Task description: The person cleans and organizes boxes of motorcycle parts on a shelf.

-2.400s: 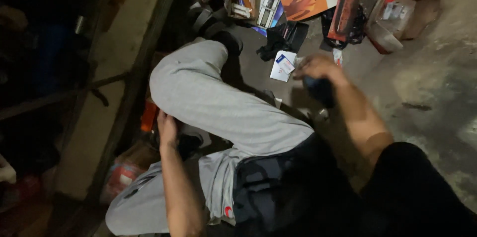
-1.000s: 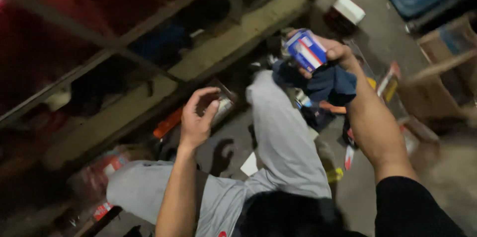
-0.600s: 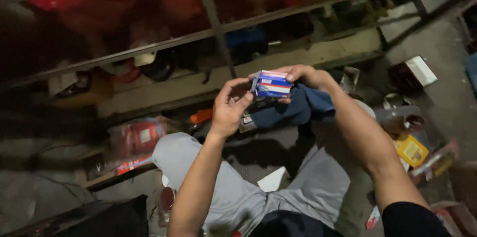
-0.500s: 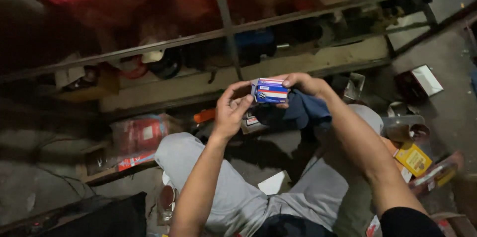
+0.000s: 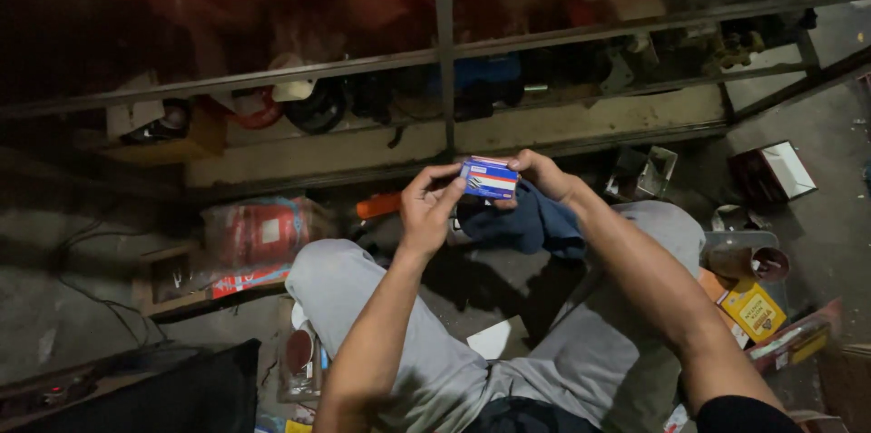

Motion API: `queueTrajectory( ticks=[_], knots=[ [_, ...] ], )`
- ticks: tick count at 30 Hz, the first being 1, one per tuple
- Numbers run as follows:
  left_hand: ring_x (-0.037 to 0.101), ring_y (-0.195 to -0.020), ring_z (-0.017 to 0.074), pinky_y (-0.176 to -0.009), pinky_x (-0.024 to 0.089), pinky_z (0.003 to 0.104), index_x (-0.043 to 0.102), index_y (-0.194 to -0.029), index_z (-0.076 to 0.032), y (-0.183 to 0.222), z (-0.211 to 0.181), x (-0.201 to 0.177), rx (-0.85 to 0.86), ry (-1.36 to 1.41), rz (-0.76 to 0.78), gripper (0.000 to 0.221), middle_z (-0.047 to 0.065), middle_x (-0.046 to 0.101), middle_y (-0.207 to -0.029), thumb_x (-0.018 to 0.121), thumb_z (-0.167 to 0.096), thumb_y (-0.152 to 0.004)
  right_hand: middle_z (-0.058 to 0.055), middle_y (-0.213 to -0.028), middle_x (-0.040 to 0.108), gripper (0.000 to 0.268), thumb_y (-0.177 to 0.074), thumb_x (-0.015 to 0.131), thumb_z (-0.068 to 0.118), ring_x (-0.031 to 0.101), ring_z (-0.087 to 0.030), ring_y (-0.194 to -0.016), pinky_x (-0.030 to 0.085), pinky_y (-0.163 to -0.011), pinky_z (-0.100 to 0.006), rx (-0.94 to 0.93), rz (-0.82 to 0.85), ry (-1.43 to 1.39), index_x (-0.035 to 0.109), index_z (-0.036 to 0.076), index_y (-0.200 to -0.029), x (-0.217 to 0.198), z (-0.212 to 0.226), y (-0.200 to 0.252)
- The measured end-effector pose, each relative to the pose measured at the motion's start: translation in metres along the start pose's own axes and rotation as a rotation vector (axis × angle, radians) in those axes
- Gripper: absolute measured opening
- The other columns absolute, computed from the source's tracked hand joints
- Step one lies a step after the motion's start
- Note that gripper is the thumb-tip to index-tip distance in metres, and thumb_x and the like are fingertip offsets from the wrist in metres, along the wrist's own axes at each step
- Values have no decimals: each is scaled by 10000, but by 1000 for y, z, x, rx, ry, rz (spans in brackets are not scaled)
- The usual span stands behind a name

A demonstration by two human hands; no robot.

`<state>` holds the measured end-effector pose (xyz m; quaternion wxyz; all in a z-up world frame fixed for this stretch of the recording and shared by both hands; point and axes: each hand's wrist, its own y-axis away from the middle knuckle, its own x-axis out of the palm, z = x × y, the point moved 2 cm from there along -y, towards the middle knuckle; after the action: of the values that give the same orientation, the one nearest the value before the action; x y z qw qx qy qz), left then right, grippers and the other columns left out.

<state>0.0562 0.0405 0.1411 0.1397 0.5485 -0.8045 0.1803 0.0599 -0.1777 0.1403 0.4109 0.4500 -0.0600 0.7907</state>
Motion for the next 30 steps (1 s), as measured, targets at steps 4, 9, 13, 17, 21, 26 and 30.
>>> queueTrajectory(
  ticks=[4,9,13,17,21,26,30],
  knots=[
    [684,-1082,160,-990,553,308,633,-1203,32,1,3,4,81,-2,-104,222,111,708,-1195,674,-44,-999,-171,-916,671,757,-879,566,346,586,-228,-703,487,-674,-318,-51,45,16,508,-29,-1534,3,-3,0],
    [672,-1006,141,-928,553,289,664,-1136,22,3,7,3,60,12,-162,153,96,707,-1111,690,-35,-996,-152,-1031,713,802,-781,553,341,601,-229,-714,494,-688,-316,-19,-84,52,482,15,-1510,23,2,3],
    [665,-983,124,-902,552,266,668,-1077,9,5,3,6,62,18,-202,100,95,716,-1089,700,-35,-993,-154,-1033,703,805,-803,561,359,582,-226,-697,477,-676,-314,-61,2,185,482,1,-1520,24,-1,2],
    [677,-853,142,-717,569,296,678,-1056,-7,6,5,7,-64,40,-271,109,92,726,-1024,687,-72,-969,-174,-951,680,784,-859,565,374,586,-233,-702,488,-686,-331,-104,37,206,496,-21,-1532,6,-6,-4],
    [684,-880,158,-759,580,304,710,-1189,33,9,8,11,-60,-45,-302,247,101,711,-1119,698,-104,-984,-159,-992,702,717,-888,546,385,605,-225,-731,487,-712,-325,-153,-32,247,537,-46,-1461,-7,-10,-12],
    [637,-1114,143,-964,544,285,643,-1362,29,17,11,26,48,-98,-330,399,65,608,-1371,696,-101,-988,-135,-1012,722,655,-886,539,392,653,-218,-778,502,-772,-344,-153,-196,96,547,12,-1419,-60,-38,-31],
    [601,-1210,180,-1049,505,314,500,-1445,33,19,-2,36,141,-72,-260,607,103,562,-1378,774,-57,-911,-141,-1246,677,601,-1026,553,353,638,-212,-1097,468,-1029,-349,-283,-140,347,509,-105,-1414,-48,-35,-32]
  ],
)
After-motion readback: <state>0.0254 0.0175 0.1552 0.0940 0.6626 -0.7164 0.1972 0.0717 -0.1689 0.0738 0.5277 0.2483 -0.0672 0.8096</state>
